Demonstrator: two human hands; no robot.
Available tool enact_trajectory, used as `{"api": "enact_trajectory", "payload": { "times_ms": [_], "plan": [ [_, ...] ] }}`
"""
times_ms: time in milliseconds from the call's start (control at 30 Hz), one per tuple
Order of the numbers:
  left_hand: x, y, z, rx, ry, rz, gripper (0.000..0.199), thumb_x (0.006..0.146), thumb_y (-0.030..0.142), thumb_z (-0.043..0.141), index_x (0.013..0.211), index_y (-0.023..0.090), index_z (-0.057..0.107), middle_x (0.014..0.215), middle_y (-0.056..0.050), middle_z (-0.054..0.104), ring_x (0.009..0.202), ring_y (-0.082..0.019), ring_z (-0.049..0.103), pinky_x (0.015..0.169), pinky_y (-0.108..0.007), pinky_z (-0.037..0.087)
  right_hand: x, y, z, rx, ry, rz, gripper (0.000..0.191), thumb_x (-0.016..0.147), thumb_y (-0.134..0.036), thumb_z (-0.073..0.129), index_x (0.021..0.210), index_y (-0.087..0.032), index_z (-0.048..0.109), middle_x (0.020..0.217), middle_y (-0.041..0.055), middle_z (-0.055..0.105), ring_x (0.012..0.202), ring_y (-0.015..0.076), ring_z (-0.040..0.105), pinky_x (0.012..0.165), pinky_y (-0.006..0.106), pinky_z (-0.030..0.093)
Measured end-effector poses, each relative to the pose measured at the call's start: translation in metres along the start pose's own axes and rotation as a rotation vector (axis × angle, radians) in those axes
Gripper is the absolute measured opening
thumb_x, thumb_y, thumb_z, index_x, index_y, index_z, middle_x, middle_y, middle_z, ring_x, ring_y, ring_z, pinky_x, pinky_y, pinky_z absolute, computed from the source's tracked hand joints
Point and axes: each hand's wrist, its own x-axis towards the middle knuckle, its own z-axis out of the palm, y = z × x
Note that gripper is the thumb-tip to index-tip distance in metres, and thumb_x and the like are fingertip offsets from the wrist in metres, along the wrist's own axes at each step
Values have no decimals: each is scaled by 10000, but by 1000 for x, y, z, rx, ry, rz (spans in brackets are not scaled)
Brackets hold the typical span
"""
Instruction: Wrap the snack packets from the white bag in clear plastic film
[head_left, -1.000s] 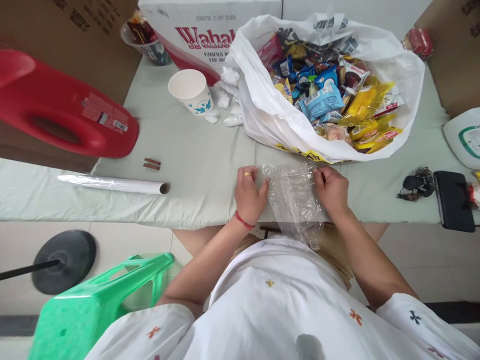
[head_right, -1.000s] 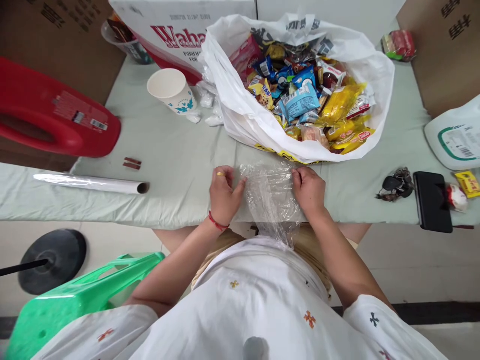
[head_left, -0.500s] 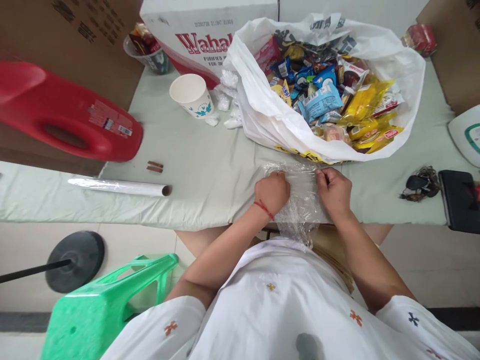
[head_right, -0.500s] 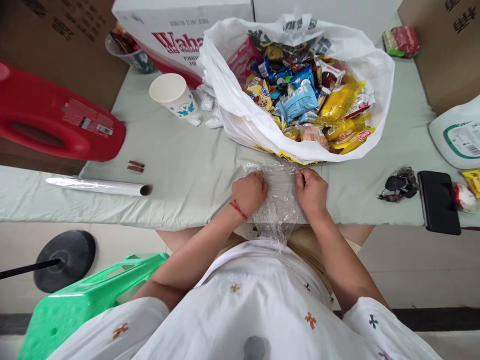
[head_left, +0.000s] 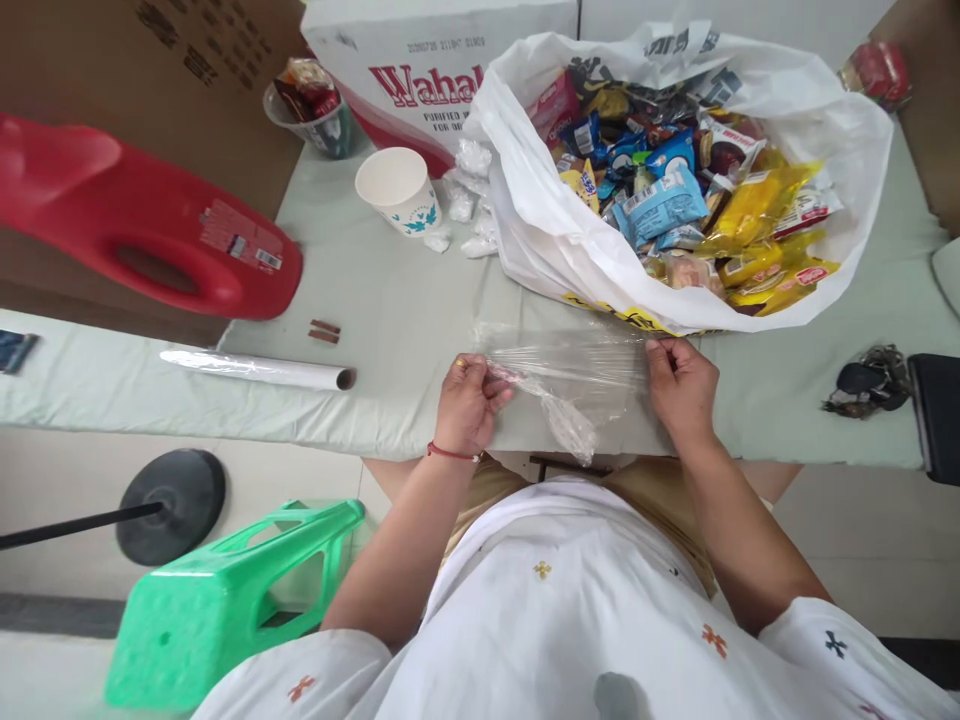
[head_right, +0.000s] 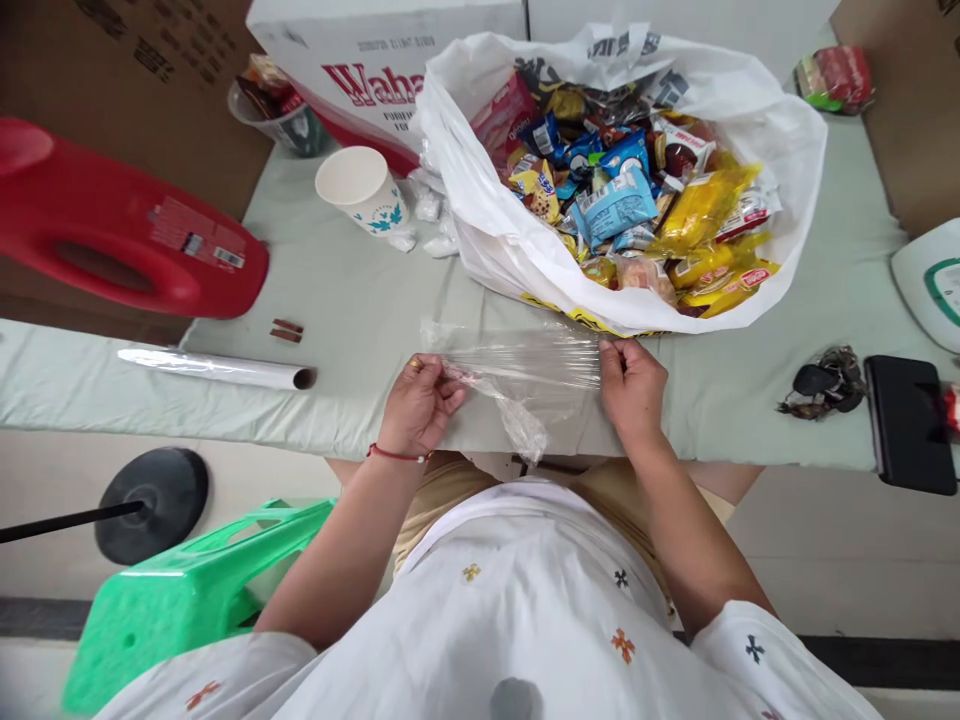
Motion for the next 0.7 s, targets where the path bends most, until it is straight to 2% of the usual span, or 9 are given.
{"api": "enact_trajectory", "payload": {
  "times_ms": [100,200,267,333,400,467,533,600,700],
  "plan": [
    [6,-2,-14,116,105,128,273,914,373,680,870,244,444,570,123,444,397,-47,416,383,-150,309,1,-4,10,5,-8,-13,388,970,-515,573,836,-174,702,643,-8,608,599,149,493,629,286,403],
    [11,0,-34,285,17,206,273,925,398,668,845,242,459,518,133,351,369,-52,322,372,-184,274,7,-4,17,-83,2,-83,415,984,-515,538,859,-173,738,705,43,688,643,187,564,667,314,449],
    [11,5,-41,368,-34,169,284,911,411,686,837,234,476,532,121,381,389,-55,372,392,-189,293,13,-2,20,-182,27,-153,427,990,-502,511,863,-177,758,787,94,745,718,229,626,719,347,483],
    [8,11,-40,355,-22,100,289,910,416,684,845,229,472,599,94,483,471,-69,525,463,-181,392,16,0,22,-262,48,-202,430,992,-484,492,861,-181,768,855,128,774,787,260,662,761,371,501],
    [4,17,-28,238,3,41,268,938,406,642,883,236,443,735,54,603,659,-110,695,610,-206,521,17,2,24,-286,67,-213,422,991,-474,490,867,-183,769,873,133,779,804,264,670,770,372,504],
    [3,20,-12,109,25,14,215,988,383,556,925,250,400,855,25,666,785,-146,752,713,-266,572,14,2,25,-259,85,-202,415,990,-482,504,857,-182,758,835,117,766,766,246,656,752,359,498],
    [6,19,2,108,91,23,158,1037,360,442,938,260,369,836,21,663,701,-150,720,664,-279,540,10,0,25,-206,97,-177,410,989,-496,527,833,-180,736,774,90,737,706,221,626,722,342,483],
    [12,15,7,263,193,124,172,1062,329,367,904,262,357,722,43,588,577,-136,614,613,-273,466,5,-1,23,-149,106,-149,408,990,-507,543,816,-180,714,736,65,710,667,198,597,697,326,468],
    [19,7,0,624,242,440,223,1067,319,380,853,258,383,647,54,474,578,-144,512,653,-289,405,3,0,16,-127,126,-137,409,996,-521,538,821,-184,692,733,49,694,654,182,571,684,315,457]
  ]
}}
